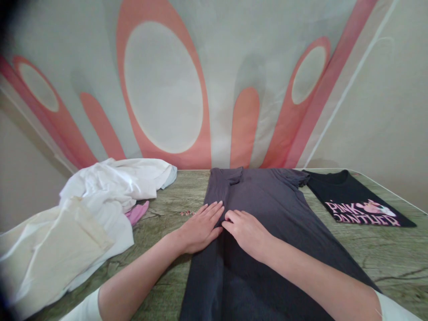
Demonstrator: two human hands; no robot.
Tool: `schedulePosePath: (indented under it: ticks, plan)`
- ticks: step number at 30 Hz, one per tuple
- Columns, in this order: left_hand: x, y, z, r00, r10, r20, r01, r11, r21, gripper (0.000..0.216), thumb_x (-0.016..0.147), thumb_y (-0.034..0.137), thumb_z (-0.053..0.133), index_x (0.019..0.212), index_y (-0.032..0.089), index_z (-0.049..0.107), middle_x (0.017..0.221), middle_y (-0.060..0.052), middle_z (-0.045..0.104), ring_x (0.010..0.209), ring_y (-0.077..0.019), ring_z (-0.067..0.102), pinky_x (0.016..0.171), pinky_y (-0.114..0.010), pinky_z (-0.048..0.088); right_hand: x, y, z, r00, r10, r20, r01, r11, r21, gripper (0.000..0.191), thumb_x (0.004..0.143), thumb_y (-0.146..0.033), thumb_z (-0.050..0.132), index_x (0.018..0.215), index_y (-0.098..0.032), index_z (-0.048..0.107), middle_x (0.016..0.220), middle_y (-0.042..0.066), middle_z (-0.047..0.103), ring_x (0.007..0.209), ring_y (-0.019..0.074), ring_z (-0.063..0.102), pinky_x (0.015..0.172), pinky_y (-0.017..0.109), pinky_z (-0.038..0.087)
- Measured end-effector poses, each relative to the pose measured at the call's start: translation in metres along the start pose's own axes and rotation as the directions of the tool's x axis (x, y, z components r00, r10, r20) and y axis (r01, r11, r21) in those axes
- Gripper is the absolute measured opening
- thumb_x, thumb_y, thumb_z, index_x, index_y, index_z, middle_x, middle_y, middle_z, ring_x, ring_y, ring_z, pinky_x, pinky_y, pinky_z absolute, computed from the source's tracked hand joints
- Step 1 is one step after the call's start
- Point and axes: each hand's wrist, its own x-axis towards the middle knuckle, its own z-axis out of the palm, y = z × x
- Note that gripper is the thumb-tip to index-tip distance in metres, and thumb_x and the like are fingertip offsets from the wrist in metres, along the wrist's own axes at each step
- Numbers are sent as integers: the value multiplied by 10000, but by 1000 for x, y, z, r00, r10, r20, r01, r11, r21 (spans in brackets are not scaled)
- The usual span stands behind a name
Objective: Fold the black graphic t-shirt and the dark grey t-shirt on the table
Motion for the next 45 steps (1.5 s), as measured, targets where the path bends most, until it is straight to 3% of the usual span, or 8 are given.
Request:
schedulePosePath:
  ticks: [6, 10, 14, 20, 25, 31, 34, 45]
  plan:
    - [-3, -11, -13, 992, 57, 109, -51, 997, -57, 577, 905, 467, 260, 1399, 186, 163, 1469, -72, 134, 1344, -202, 95, 1071, -403, 114, -2, 13, -1, 999, -1, -32, 13, 930, 367, 372, 800, -23, 381, 913, -218, 677, 848, 35, 590, 807, 136, 537, 736, 255, 423]
    - [-5, -18, -17, 994, 84, 71, -75, 990, -118, 545, 902, 454, 296, 1391, 234, 197, 1464, -51, 167, 1341, -199, 120, 1070, -421, 119, 1, 19, 7, 990, 104, -94, -43, 865, 501, 429, 753, 9, 364, 1002, -191, 651, 817, 37, 587, 758, 126, 551, 716, 248, 442]
    - [-6, -22, -20, 994, 107, 37, -100, 983, -156, 541, 868, 472, 386, 1353, 248, 302, 1444, -57, 237, 1323, -205, 200, 1069, -420, 133, 1, 20, 12, 990, 97, -104, -41, 897, 440, 416, 759, -20, 384, 1009, -204, 660, 819, 46, 582, 782, 144, 537, 728, 271, 436]
    - [-8, -23, -22, 996, 85, 22, -81, 986, -148, 406, 918, 372, 307, 1306, 280, 383, 1414, -31, 313, 1297, -176, 266, 1067, -413, 134, -2, 18, 9, 984, -137, -115, 171, 910, 377, 389, 777, -45, 406, 964, -244, 684, 787, 36, 586, 752, 137, 514, 716, 284, 395]
    - [-6, -22, -20, 997, 69, 19, -67, 991, -116, 384, 927, 334, 284, 1288, 278, 402, 1393, -33, 348, 1288, -191, 276, 1058, -434, 133, -4, 11, 6, 944, -318, -87, 323, 844, 428, 386, 722, -23, 431, 877, -253, 700, 737, 11, 581, 702, 120, 514, 729, 293, 376]
    - [-17, -9, -32, 994, -46, -101, 26, 982, -189, 264, 854, 306, 471, 1083, 180, 509, 1115, -86, 508, 1059, -212, 458, 938, -363, 336, -3, 14, 10, 978, -65, -200, 148, 891, 430, 355, 736, -18, 396, 848, -197, 681, 743, 31, 576, 725, 136, 518, 680, 267, 417]
    - [-30, -2, -37, 997, 20, -69, -38, 962, -272, 221, 838, 332, 508, 1007, 193, 539, 1007, -63, 515, 957, -200, 485, 871, -336, 374, -1, 18, 14, 969, 0, -248, 103, 910, 402, 341, 763, -28, 394, 825, -201, 681, 742, 32, 579, 730, 140, 522, 686, 272, 423]
    - [-45, 5, -42, 993, 116, -21, -116, 927, -357, 191, 850, 344, 501, 940, 208, 601, 970, -48, 522, 918, -179, 491, 868, -309, 361, -2, 14, 11, 949, -259, -178, 301, 912, 278, 321, 774, -65, 405, 871, -214, 672, 770, 33, 568, 705, 141, 492, 687, 287, 385]
